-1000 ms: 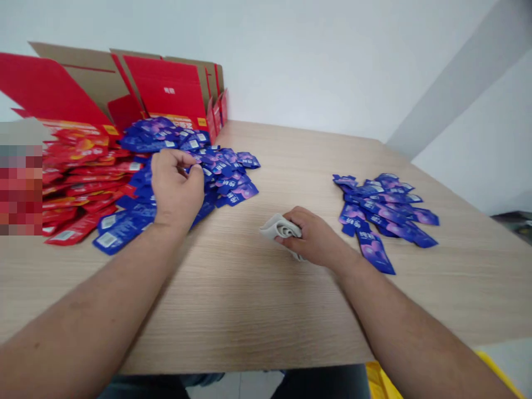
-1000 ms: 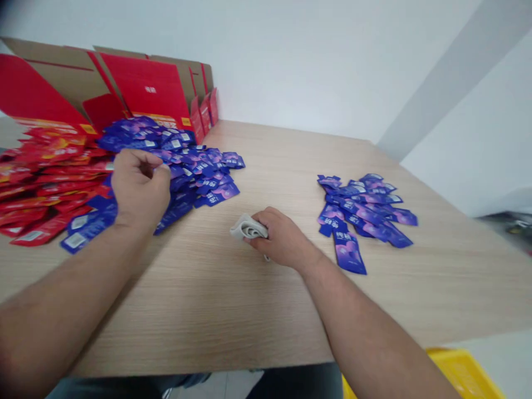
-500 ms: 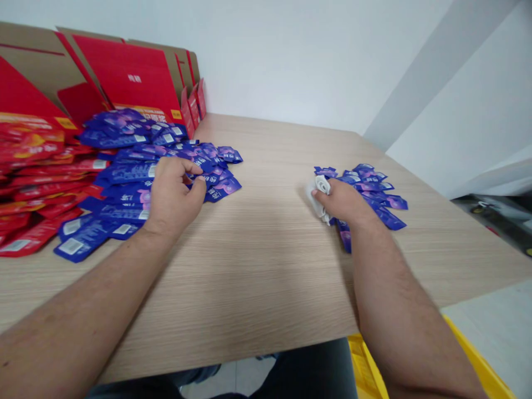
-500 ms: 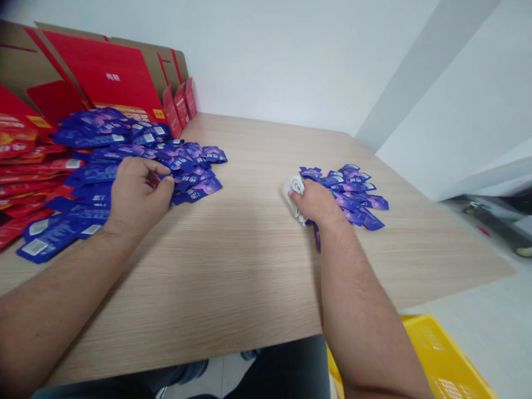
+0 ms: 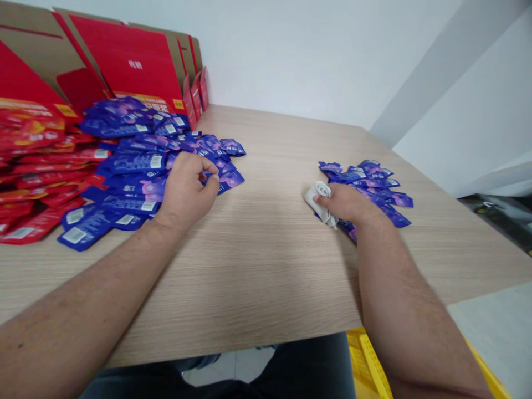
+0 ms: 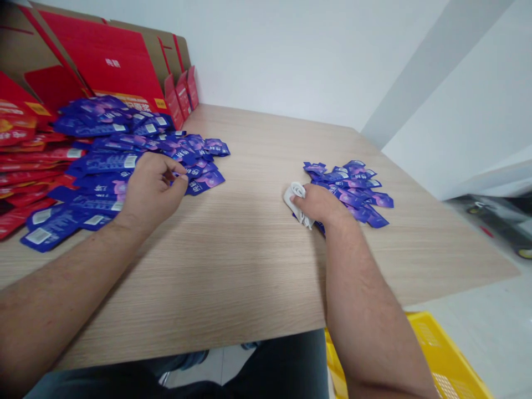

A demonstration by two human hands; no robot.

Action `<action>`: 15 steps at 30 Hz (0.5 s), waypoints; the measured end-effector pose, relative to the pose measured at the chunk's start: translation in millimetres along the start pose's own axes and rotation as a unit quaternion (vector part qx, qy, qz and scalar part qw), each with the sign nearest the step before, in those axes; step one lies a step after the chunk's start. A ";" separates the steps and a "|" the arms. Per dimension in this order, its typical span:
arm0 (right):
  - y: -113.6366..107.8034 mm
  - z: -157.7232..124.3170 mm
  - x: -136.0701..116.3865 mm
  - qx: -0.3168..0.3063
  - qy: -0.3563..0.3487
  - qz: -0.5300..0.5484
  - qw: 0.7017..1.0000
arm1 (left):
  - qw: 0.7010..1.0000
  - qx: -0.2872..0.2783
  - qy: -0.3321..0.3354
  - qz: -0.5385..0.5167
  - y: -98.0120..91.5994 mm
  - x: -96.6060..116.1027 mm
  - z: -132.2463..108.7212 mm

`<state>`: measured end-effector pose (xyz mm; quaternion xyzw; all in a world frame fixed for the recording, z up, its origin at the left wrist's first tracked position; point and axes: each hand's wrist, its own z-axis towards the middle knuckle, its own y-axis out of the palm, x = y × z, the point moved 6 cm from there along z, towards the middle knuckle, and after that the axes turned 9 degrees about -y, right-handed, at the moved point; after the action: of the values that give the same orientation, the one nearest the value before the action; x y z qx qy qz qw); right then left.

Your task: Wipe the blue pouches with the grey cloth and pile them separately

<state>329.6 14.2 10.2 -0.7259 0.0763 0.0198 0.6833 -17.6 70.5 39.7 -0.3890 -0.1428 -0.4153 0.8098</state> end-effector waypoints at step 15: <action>-7.7 -4.7 -21.7 0.150 -0.038 0.179 0.972 | 0.986 -0.158 -0.033 -0.037 26.8 7.8 -10.5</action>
<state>308.9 11.8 21.0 -0.5888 0.1805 0.1577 0.7719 7.2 67.7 23.4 -0.5199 -0.1159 -0.4490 0.7174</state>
